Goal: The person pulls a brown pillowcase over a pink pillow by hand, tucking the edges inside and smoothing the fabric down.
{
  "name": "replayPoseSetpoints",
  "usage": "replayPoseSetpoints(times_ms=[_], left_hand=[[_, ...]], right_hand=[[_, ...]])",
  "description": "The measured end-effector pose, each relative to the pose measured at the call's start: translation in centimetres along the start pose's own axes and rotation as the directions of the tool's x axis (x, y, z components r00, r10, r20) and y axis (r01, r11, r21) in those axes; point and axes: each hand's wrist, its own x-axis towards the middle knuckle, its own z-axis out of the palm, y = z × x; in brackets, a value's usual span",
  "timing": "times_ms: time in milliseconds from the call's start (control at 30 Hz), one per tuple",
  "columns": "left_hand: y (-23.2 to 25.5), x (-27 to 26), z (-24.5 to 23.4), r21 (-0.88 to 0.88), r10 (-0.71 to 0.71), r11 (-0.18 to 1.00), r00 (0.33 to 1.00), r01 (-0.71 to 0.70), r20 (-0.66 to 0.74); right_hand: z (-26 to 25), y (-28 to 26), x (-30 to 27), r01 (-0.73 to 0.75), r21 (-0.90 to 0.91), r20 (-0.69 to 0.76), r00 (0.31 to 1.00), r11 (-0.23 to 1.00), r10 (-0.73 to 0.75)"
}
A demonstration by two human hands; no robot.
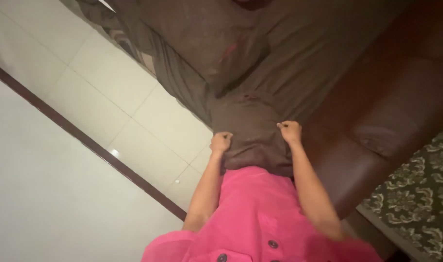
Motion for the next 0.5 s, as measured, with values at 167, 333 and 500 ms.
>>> replayPoseSetpoints(times_ms=[167,333,500], left_hand=[[-0.7,-0.7,2.5,-0.249,0.105,0.949,0.94,-0.192,-0.324],[2.4,-3.7,2.0,-0.394,0.079,0.876,0.889,-0.278,-0.451],[5.1,-7.7,0.9,-0.503,0.153,0.759,0.864,-0.414,-0.479]], right_hand=[[-0.5,1.9,0.0,0.087,0.054,-0.075,0.994,0.995,-0.082],[-2.8,1.5,-0.4,0.189,0.185,-0.136,0.977,0.964,-0.165],[-3.4,3.6,-0.7,0.173,0.5,-0.116,0.984,0.849,-0.132]])
